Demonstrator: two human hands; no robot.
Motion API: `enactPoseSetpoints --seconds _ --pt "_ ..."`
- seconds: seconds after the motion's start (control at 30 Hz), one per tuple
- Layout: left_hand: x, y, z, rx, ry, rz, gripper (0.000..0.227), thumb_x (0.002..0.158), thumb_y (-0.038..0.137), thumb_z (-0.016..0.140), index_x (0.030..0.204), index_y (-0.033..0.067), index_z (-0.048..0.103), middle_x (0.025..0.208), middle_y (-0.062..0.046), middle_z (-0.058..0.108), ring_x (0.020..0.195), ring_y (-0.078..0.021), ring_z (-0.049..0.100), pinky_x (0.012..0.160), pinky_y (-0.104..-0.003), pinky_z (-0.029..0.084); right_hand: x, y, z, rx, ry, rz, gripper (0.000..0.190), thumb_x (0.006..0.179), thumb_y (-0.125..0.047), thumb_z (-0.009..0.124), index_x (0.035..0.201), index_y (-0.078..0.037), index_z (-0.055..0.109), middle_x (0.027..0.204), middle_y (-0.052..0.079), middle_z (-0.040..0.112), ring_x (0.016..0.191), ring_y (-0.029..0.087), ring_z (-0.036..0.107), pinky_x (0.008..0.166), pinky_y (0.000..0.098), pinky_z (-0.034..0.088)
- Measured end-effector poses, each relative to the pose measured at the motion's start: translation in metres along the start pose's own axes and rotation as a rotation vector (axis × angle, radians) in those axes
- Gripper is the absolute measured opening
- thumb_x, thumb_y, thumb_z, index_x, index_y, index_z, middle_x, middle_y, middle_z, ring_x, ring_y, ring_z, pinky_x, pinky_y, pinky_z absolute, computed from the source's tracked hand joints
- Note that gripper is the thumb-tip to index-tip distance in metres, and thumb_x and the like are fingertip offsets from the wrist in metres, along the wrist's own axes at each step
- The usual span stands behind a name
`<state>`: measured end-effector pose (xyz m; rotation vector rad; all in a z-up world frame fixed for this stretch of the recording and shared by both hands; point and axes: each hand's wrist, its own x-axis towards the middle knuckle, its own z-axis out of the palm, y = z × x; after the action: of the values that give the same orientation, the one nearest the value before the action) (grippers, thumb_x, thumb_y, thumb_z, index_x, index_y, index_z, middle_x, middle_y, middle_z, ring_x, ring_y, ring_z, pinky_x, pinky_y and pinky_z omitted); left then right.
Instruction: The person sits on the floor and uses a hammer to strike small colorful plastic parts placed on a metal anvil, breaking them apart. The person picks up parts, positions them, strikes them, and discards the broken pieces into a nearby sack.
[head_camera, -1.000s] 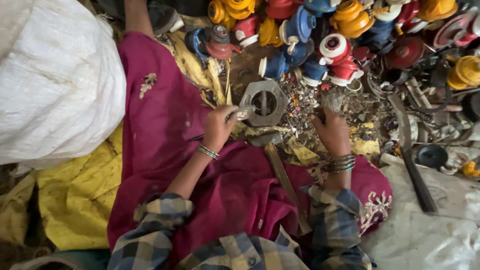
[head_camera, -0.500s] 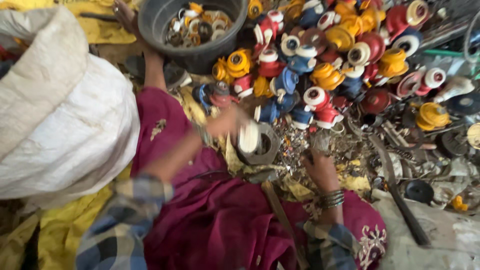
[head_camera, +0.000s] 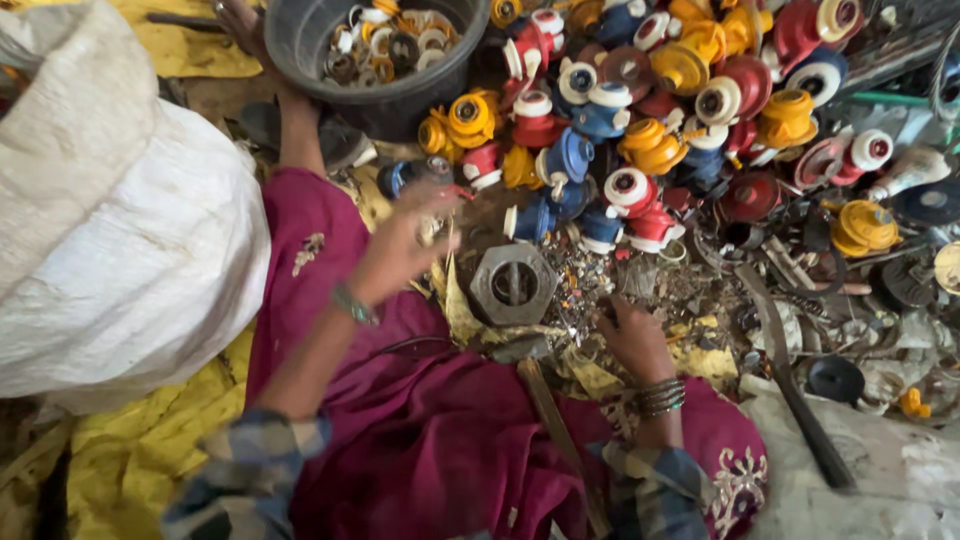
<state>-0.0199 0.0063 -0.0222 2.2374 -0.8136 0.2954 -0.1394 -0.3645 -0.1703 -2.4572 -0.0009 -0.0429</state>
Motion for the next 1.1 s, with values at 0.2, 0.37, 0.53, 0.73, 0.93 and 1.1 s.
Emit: enactPoseSetpoints --seconds 0.2,0.37,0.53,0.73,0.93,1.1 --pt "-0.103 -0.022 0.04 -0.189 -0.07 -0.466 0.031 0.091 0.024 0.076 0.116 0.0068 0.074 0.11 -0.012 0.075 0.095 -0.0249 0.072 0.082 -0.034 0.057 -0.002 0.002 0.0 -0.047 0.032 -0.02 0.029 0.091 -0.028 0.07 0.112 -0.007 0.07 0.091 0.021 0.073 0.082 0.042 0.07 0.072 0.0517 0.055" --pt "-0.151 -0.038 0.052 -0.053 -0.093 -0.632 0.027 0.092 0.023 0.074 0.117 0.0108 0.076 0.094 -0.011 0.077 0.078 -0.0243 0.074 0.07 -0.037 0.057 -0.008 0.009 0.003 -0.093 -0.015 -0.052 0.031 0.096 -0.029 0.073 0.11 -0.002 0.067 0.095 0.024 0.071 0.084 0.044 0.068 0.071 0.0526 0.054" --pt "-0.155 -0.046 0.066 0.008 -0.153 -0.48 0.026 0.09 0.022 0.079 0.11 0.0063 0.075 0.096 -0.015 0.076 0.087 -0.031 0.074 0.076 -0.042 0.057 -0.005 0.003 -0.003 -0.039 -0.051 -0.011 0.03 0.096 -0.027 0.071 0.116 -0.005 0.069 0.094 0.02 0.074 0.082 0.039 0.072 0.072 0.0491 0.056" --pt "-0.177 -0.04 0.102 0.393 -0.252 -0.372 0.02 0.068 0.015 0.081 0.086 0.011 0.077 0.087 -0.016 0.074 0.086 -0.0376 0.07 0.073 -0.048 0.054 -0.006 0.001 -0.001 -0.047 -0.086 0.034 0.032 0.097 -0.029 0.07 0.119 -0.007 0.07 0.095 0.017 0.076 0.078 0.03 0.075 0.071 0.0433 0.059" --pt "-0.182 -0.065 0.101 0.378 -0.304 -0.566 0.004 0.088 0.016 0.077 0.087 0.0137 0.075 0.099 -0.009 0.073 0.1 -0.0323 0.068 0.1 -0.065 0.045 -0.005 -0.002 -0.005 -0.054 -0.061 0.001 0.031 0.098 -0.028 0.071 0.119 -0.006 0.071 0.095 0.017 0.076 0.077 0.031 0.073 0.071 0.0434 0.058" --pt "-0.188 -0.07 0.112 0.542 -0.337 -0.487 0.021 0.078 0.019 0.077 0.095 0.0083 0.07 0.101 -0.013 0.071 0.107 -0.0352 0.062 0.101 -0.064 0.043 -0.007 -0.007 -0.006 0.006 -0.066 0.019 0.029 0.097 -0.027 0.071 0.117 -0.006 0.071 0.096 0.019 0.075 0.079 0.033 0.073 0.071 0.0455 0.057"
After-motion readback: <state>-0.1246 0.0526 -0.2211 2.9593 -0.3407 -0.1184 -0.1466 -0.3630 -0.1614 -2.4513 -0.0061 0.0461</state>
